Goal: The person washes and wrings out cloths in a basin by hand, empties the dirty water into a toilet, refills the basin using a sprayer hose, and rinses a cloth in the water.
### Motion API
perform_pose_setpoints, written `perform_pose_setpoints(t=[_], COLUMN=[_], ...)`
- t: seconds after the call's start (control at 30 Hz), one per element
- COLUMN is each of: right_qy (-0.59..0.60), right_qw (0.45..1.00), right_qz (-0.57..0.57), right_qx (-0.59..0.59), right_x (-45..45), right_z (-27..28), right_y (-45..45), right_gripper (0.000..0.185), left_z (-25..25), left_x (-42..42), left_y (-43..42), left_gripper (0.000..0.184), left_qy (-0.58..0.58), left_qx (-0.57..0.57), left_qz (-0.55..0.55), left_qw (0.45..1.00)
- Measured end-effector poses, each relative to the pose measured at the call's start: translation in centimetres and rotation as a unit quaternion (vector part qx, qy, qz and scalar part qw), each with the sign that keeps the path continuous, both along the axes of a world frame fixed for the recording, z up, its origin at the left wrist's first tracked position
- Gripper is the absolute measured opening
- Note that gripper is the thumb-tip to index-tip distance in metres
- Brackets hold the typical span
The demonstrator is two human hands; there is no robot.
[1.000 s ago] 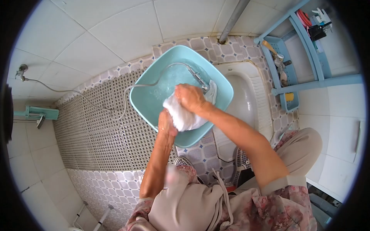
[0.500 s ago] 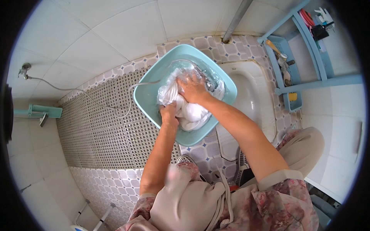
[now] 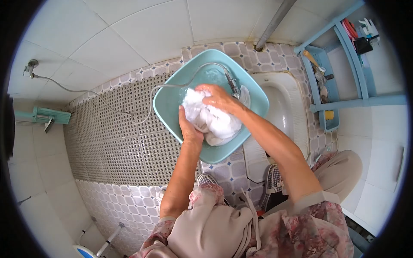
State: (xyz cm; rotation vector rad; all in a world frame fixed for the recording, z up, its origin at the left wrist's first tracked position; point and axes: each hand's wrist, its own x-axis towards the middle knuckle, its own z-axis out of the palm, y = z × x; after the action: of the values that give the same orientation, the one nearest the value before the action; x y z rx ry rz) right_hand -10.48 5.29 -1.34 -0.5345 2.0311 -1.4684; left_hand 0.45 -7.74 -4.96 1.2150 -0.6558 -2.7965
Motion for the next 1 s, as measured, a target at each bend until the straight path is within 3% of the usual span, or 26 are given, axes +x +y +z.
perform_pose_setpoints(t=[0.03,0.13,0.17,0.2,0.3,0.4,0.47,0.6,0.67,0.7,0.8,0.83,0.9,0.93,1.0], right_qy=[0.046,0.211,0.240,0.270,0.356,0.368,0.307,0.221,0.247,0.254,0.269,0.285,0.351,0.384,0.347], right_qw=[0.999,0.974,0.968,0.961,0.923,0.918,0.929,0.918,0.898,0.888,0.879,0.879,0.853,0.838,0.842], right_qz=[0.029,0.083,0.069,0.056,0.033,-0.045,-0.093,-0.114,-0.145,-0.166,-0.194,-0.169,-0.117,-0.089,-0.087], right_qx=[0.005,-0.011,0.011,0.035,0.142,0.142,0.187,0.308,0.334,0.346,0.342,0.344,0.367,0.377,0.403], right_x=[1.2,6.8,9.1,11.0,13.6,11.1,8.3,3.0,2.0,2.0,2.2,2.9,4.3,4.7,3.2], right_z=[1.8,5.3,8.2,10.5,9.8,6.3,5.1,2.3,0.1,-1.0,-2.6,-3.3,-3.3,-3.6,-3.6], right_y=[-0.1,-0.8,-1.4,-2.0,-3.7,-4.2,-4.3,-2.0,-1.5,-1.3,-1.5,-2.0,-2.5,-2.6,-2.3], right_gripper=[0.053,0.040,0.034,0.027,0.019,0.021,0.023,0.026,0.027,0.029,0.038,0.046,0.048,0.050,0.052], left_z=[2.7,-1.0,-7.8,-7.0,0.2,0.5,1.3,4.0,3.8,3.7,6.2,4.8,-1.3,-1.7,-1.9], left_x=[-0.1,-0.2,0.3,0.5,1.7,1.3,0.9,0.9,0.7,0.6,0.3,0.1,-0.1,-0.6,-0.9], left_y=[-0.1,-0.7,-1.9,-2.2,-0.1,0.6,0.7,1.0,1.0,0.8,-0.1,-0.4,0.2,0.4,0.5], left_gripper=[0.054,0.048,0.050,0.042,0.036,0.036,0.036,0.037,0.036,0.043,0.055,0.067,0.070,0.072,0.078], left_qy=[0.000,0.080,0.220,0.290,0.156,0.096,0.062,0.034,0.013,0.090,-0.003,-0.036,-0.064,-0.078,-0.120], left_qx=[0.019,0.077,0.187,0.104,0.026,0.076,0.110,-0.016,-0.112,-0.152,-0.297,-0.321,-0.419,-0.467,-0.370], left_qz=[-0.001,-0.005,-0.088,-0.117,-0.065,-0.064,-0.059,-0.072,-0.069,-0.047,-0.006,-0.023,-0.038,-0.044,-0.073], left_qw=[1.000,0.994,0.953,0.944,0.985,0.990,0.990,0.997,0.991,0.983,0.955,0.946,0.905,0.880,0.918])
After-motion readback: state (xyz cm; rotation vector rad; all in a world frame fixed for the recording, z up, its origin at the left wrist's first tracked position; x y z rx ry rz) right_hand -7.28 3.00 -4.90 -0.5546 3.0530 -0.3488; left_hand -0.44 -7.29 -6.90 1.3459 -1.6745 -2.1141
